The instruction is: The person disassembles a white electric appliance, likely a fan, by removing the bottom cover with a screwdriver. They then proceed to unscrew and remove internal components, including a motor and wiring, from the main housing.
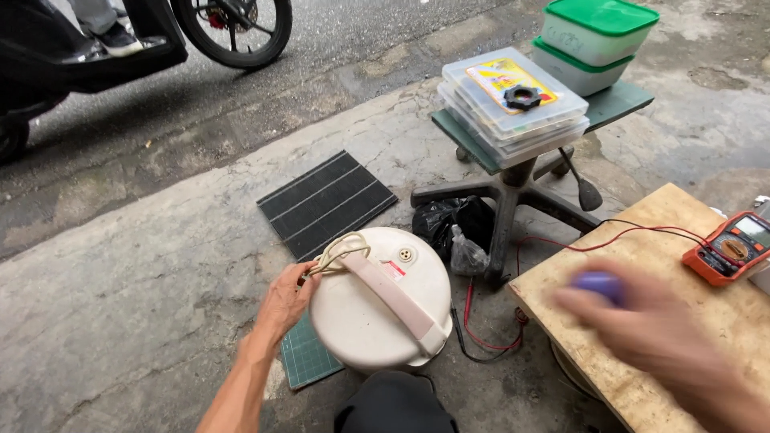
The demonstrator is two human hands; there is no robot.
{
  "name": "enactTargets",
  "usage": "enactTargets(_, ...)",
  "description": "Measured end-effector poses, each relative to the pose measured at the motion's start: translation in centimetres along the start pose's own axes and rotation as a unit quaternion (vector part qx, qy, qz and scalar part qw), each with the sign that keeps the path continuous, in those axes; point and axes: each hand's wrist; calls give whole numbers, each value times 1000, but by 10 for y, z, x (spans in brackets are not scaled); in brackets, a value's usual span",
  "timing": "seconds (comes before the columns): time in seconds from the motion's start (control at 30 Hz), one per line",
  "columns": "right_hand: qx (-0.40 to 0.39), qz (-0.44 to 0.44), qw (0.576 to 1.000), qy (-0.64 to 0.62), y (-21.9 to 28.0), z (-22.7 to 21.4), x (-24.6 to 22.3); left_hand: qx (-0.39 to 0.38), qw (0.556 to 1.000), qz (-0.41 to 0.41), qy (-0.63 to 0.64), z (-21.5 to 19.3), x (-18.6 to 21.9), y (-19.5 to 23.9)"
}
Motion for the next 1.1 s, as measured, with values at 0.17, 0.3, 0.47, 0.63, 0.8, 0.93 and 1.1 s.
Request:
enactTargets(0.17,-112,-41,966,231,-20,154,-2,3,990,80,-115,-25,9,-9)
enactTargets(0.3,-159,-94,905,382,-43,215,28,-43,999,-18,-2,-36,33,-23)
enactTargets(0.47,-130,-96,898,409,-53,231,42,-113,981,-110,108,-76,75,-1)
enactTargets(0.63,-133,-49,927,347,-54,230,39,-124,941,-179,260,-85,73,23)
enactTargets(0.8,-125,-32,931,341,-53,235,45,-93,947,-172,253,-98,104,40)
enactTargets(0.93,-143,-32,943,297,-49,234,44,-19,997,48,62,-55,109,48)
enactTargets(1.1,-137,37,985,95,-43,230,22,-100,946,-99,293,-25,157,79)
Point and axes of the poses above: each hand's wrist, its own y-axis away from the middle knuckle, its own z-axis out of the palm, x = y × z, and after that the axes turned 10 degrees about z, right-handed
